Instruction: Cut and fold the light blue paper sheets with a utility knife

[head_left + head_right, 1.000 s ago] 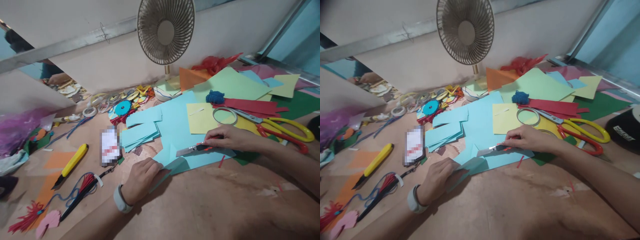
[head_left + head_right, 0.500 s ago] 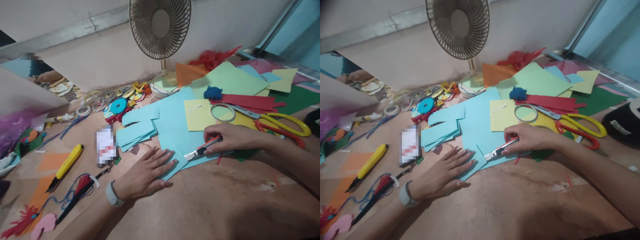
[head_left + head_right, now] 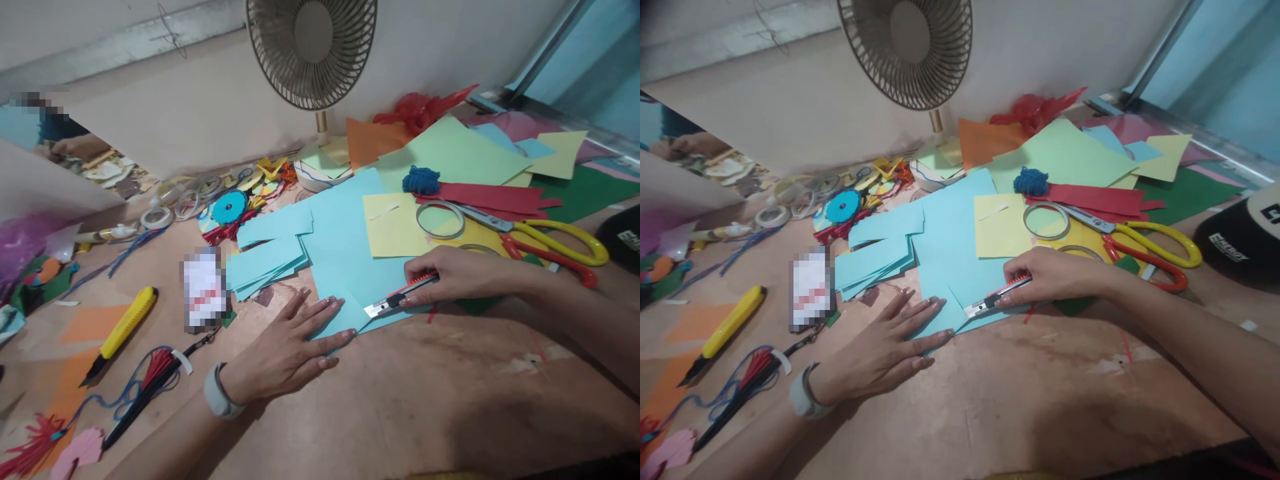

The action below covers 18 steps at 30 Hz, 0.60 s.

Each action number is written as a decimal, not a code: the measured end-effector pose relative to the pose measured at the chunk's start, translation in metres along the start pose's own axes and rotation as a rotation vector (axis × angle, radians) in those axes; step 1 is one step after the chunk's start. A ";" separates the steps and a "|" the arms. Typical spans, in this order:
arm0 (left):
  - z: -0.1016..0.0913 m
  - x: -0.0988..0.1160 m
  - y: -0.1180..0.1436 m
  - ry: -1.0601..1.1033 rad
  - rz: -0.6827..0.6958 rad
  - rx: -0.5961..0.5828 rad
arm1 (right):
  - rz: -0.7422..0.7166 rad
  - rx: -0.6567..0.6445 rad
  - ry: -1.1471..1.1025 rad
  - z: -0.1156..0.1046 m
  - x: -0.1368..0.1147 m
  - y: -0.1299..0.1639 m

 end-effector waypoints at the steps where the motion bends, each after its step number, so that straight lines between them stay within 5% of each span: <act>1: 0.000 0.001 0.000 -0.004 0.002 -0.010 | 0.002 -0.001 -0.003 0.000 0.000 0.000; 18: 0.004 -0.001 0.001 0.014 -0.008 0.003 | -0.021 -0.056 -0.006 0.004 0.003 0.002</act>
Point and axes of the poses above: each hand's wrist, its own y-axis away from the middle knuckle, its own z-axis out of the palm, x = y × z, the point moved 10 cm from there along -y, towards the middle knuckle, and after that the axes turned 14 degrees about z, right-handed, at the moved point
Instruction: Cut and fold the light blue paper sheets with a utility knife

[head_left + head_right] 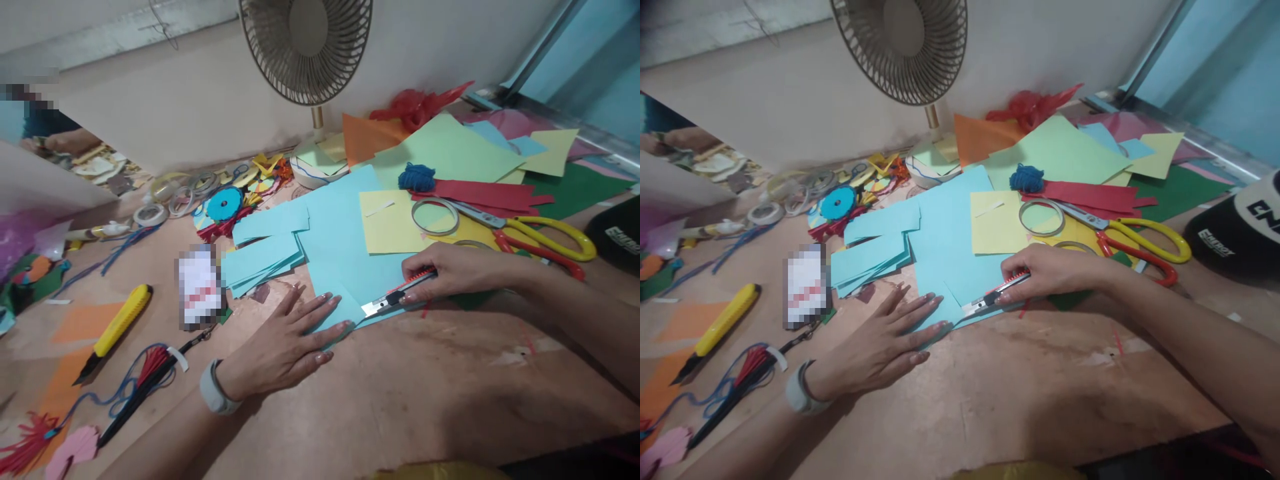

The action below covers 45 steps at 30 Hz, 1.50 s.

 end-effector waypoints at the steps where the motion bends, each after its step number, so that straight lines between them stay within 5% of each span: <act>1: 0.000 -0.001 0.000 0.009 -0.009 0.003 | 0.000 0.009 -0.001 0.000 -0.002 0.001; 20: 0.010 -0.003 0.003 0.052 -0.051 -0.063 | -0.090 0.084 0.037 0.015 -0.022 0.005; 41: 0.005 0.000 0.004 0.077 -0.029 0.023 | -0.099 0.047 0.045 0.033 -0.027 0.010; 45: 0.004 -0.002 0.003 0.049 -0.075 0.030 | -0.094 0.137 0.123 0.031 -0.027 0.010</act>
Point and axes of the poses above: each hand's wrist, its own y-axis away from the middle knuckle, its own z-axis out of the palm, x = y × z, the point moved 10 cm from there along -y, towards the middle knuckle, and after that the axes turned 14 degrees about z, right-handed, at the moved point
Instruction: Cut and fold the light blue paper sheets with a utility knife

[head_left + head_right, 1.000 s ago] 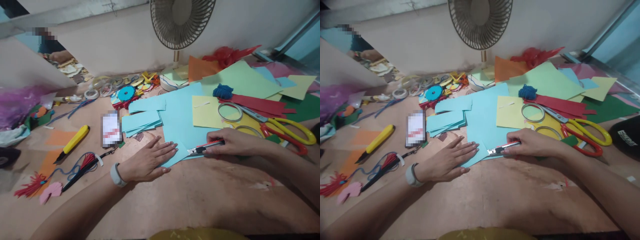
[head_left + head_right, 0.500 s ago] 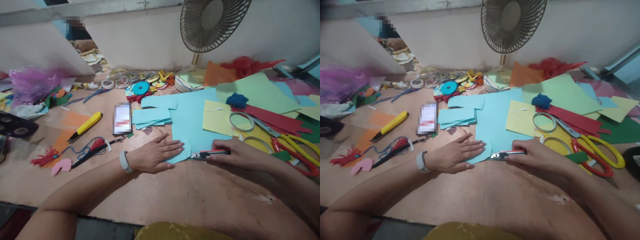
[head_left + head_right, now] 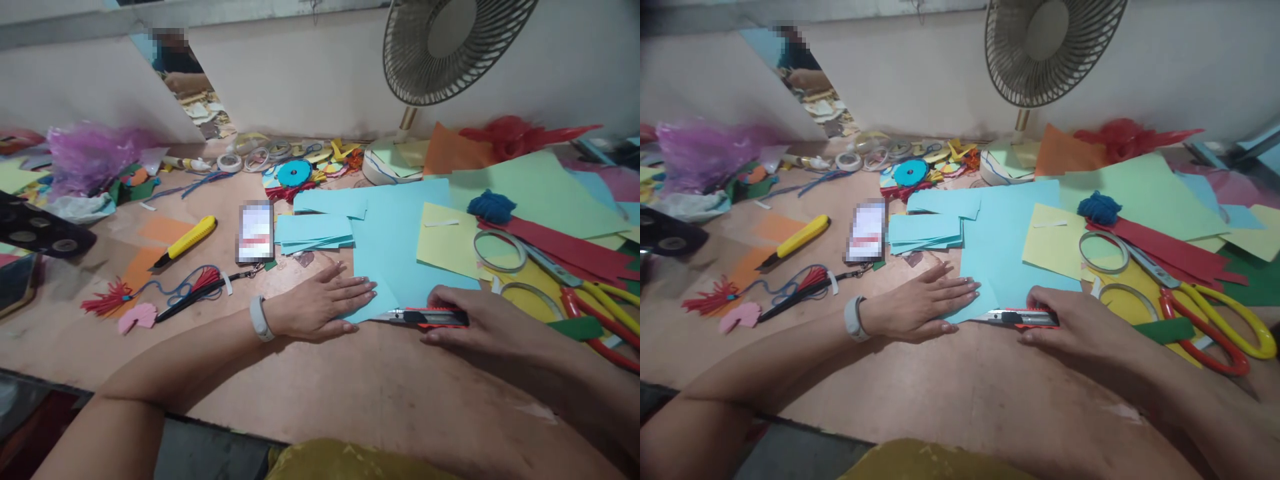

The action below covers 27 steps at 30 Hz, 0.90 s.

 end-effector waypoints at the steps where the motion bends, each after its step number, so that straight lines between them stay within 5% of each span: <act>1: 0.000 -0.001 0.000 -0.006 -0.016 0.004 | -0.020 0.044 0.009 -0.003 -0.002 0.000; 5: -0.004 -0.010 0.004 -0.017 -0.090 0.024 | -0.080 0.143 -0.003 -0.010 -0.006 0.001; 17: -0.004 -0.021 0.017 0.018 -0.044 -0.023 | 0.028 0.109 0.007 -0.001 0.001 -0.002; 27: -0.004 -0.020 0.016 0.001 -0.067 -0.040 | -0.153 0.144 -0.091 -0.007 -0.018 0.003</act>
Point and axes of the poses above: each hand's wrist, its own y-axis away from the middle knuckle, its own z-axis out of the palm, x = y × z, the point moved 10 cm from there along -y, towards the middle knuckle, and after that the axes turned 14 degrees about z, right-handed, at the moved point
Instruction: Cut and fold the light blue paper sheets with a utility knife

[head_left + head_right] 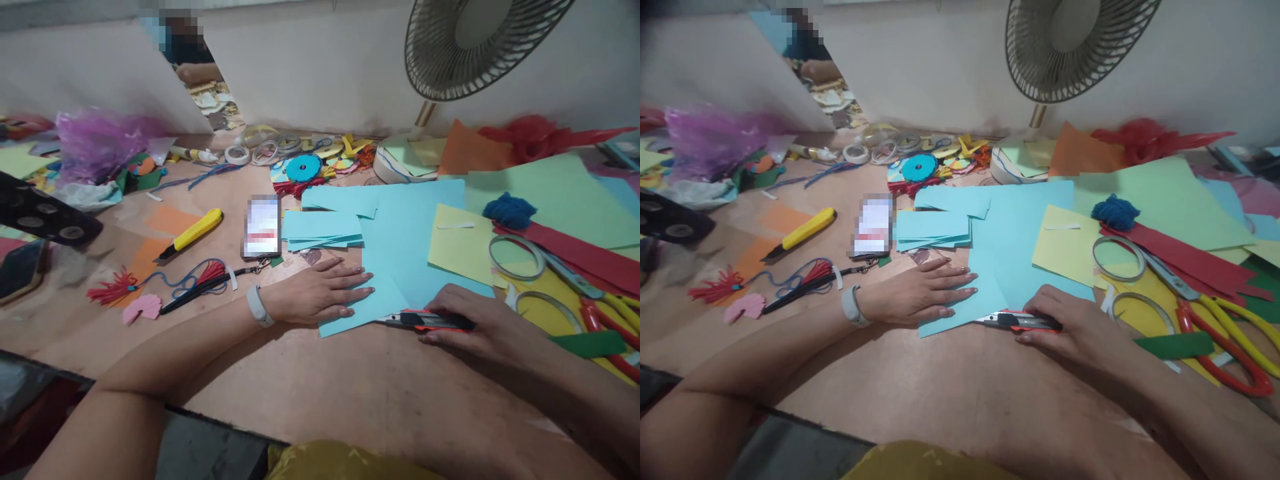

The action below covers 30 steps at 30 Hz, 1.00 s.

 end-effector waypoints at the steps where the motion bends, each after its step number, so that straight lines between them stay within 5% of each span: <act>1: 0.000 0.000 0.000 -0.001 -0.003 -0.002 | 0.006 -0.013 0.002 0.000 0.001 0.000; 9: 0.000 0.001 -0.001 -0.011 -0.002 -0.010 | 0.107 -0.017 0.020 0.005 0.002 -0.001; 30: -0.002 0.002 0.001 -0.003 0.015 0.021 | -0.103 0.064 -0.047 0.002 -0.020 0.004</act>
Point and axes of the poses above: each hand's wrist, its own y-axis away from the middle knuckle, its own z-axis out of the palm, x = y × z, the point moved 10 cm from there along -y, towards the middle knuckle, and after that the axes turned 14 degrees about z, right-handed, at the moved point
